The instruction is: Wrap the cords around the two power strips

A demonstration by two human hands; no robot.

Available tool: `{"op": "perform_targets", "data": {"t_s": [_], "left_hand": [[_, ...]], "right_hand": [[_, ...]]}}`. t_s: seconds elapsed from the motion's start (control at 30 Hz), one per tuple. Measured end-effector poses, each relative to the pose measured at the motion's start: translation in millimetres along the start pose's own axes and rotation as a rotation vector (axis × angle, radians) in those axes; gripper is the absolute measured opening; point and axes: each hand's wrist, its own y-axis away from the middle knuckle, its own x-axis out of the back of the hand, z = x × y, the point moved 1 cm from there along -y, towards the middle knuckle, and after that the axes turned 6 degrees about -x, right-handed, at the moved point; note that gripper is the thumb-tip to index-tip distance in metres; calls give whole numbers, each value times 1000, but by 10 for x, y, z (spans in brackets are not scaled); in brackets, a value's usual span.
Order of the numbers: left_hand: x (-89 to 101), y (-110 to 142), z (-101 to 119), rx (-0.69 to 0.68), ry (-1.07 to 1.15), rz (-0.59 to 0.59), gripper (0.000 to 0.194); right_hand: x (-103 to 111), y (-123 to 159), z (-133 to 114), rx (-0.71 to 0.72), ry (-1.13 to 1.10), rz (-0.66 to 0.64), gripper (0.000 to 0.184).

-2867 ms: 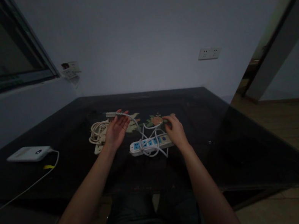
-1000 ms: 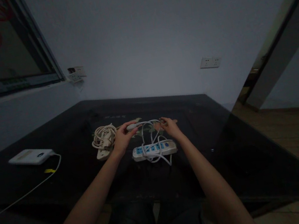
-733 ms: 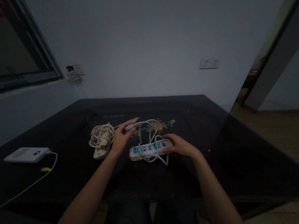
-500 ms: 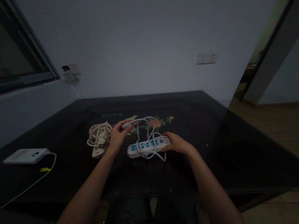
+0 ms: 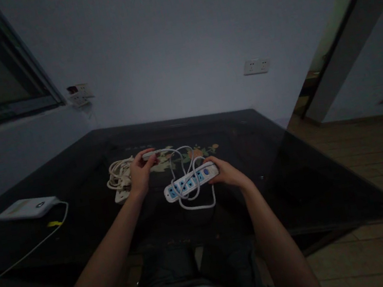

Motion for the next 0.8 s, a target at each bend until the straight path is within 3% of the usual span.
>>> {"op": "perform_targets", "data": {"t_s": [0.2, 0.37, 0.6, 0.7, 0.8], "left_hand": [[90, -60, 24, -53, 132, 175, 24], [111, -81, 10, -25, 280, 200, 24], [61, -44, -46, 147, 252, 57, 28], [21, -5, -64, 235, 123, -84, 29], [-9, 27, -86, 229, -79, -197, 29]], "right_hand": [[109, 42, -47, 38, 45, 60, 51], [122, 54, -25, 59, 36, 41, 52], [94, 60, -78, 68, -15, 17, 51], [97, 56, -70, 78, -18, 18, 53], [105, 48, -42, 82, -24, 24, 54]]}}
